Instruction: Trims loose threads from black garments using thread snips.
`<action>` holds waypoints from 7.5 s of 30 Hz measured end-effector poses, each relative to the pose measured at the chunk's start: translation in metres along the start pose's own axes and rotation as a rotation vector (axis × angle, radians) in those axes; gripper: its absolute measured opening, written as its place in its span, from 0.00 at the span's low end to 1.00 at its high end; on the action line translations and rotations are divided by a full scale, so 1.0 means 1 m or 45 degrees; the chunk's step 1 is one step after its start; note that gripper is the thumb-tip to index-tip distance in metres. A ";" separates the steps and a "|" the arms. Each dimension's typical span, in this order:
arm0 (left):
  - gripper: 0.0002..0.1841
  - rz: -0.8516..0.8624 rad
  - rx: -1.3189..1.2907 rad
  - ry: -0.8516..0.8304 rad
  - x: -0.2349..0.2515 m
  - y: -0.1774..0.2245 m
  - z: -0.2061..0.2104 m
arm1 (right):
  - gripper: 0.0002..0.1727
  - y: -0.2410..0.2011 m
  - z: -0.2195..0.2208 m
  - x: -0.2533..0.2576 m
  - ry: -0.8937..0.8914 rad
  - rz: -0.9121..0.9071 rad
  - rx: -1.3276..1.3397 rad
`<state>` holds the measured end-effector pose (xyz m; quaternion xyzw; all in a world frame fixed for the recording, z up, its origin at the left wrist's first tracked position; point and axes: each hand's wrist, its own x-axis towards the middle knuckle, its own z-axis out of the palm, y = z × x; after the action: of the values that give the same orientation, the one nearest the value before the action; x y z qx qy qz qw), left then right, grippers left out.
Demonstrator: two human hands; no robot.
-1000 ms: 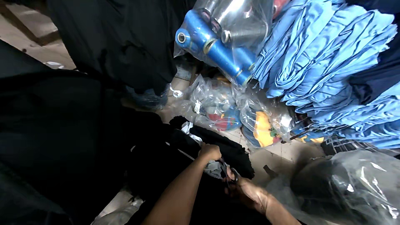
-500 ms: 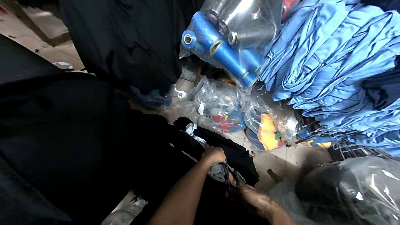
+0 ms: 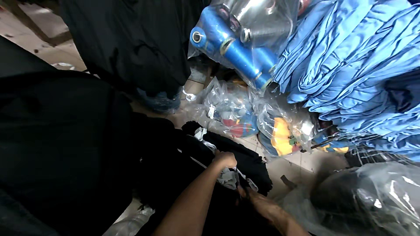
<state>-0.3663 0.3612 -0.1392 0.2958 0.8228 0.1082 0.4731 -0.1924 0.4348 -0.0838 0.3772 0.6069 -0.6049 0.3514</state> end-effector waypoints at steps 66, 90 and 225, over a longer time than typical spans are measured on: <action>0.27 0.081 -0.271 -0.042 0.005 -0.020 -0.008 | 0.29 0.004 -0.004 0.005 -0.132 0.048 0.286; 0.19 0.007 -0.329 -0.008 0.005 -0.016 -0.006 | 0.31 0.006 -0.006 0.007 -0.041 0.041 0.216; 0.11 0.418 -0.053 -0.058 0.017 -0.046 -0.024 | 0.30 0.004 -0.042 0.006 -0.152 0.046 0.017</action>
<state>-0.4110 0.3363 -0.1595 0.4189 0.7499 0.1945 0.4737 -0.1907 0.4768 -0.0901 0.3537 0.5739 -0.6239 0.3953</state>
